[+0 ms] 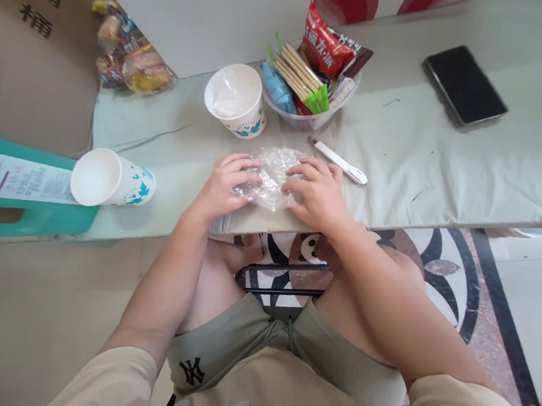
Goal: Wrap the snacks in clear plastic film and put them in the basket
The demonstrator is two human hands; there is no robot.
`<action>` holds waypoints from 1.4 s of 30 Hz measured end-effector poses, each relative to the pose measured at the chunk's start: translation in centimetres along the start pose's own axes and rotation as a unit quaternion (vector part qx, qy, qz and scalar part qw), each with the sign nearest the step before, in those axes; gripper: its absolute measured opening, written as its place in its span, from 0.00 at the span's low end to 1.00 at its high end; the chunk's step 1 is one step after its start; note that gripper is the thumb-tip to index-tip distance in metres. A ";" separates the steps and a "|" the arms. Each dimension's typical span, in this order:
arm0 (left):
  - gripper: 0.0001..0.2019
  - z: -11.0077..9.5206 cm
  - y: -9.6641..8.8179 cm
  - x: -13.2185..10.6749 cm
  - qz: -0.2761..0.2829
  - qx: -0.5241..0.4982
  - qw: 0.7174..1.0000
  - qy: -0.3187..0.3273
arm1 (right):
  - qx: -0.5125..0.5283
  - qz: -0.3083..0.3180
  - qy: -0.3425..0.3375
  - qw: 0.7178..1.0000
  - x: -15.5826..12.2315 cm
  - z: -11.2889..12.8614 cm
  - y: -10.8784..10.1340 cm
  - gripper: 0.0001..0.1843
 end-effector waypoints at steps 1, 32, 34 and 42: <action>0.06 -0.1 0.0 -0.2 0.003 0.004 1.000 0.005 | 0.007 -0.005 0.002 1.000 0.0 -0.1 0.0 0.07; 0.28 -0.2 3.4 0.6 0.006 -0.555 0.818 -0.153 | 0.289 -0.123 0.108 0.943 0.8 -1.0 -0.8 0.12; 0.27 -1.0 3.8 0.9 0.010 -0.547 0.826 -0.138 | 0.356 -0.089 0.118 0.923 0.9 -0.7 0.3 0.19; 0.21 -1.9 3.8 1.2 0.054 -0.440 0.891 -0.094 | 0.570 0.067 0.183 0.798 1.0 0.0 3.1 0.36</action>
Point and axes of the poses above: each hand's wrist, its own x-axis towards the middle knuckle, its own y-axis out of the palm, z = x × y, the point moved 8 cm from there along x, towards the middle knuckle, and after that the axes turned 7 degrees about z, right-handed, at the moved point
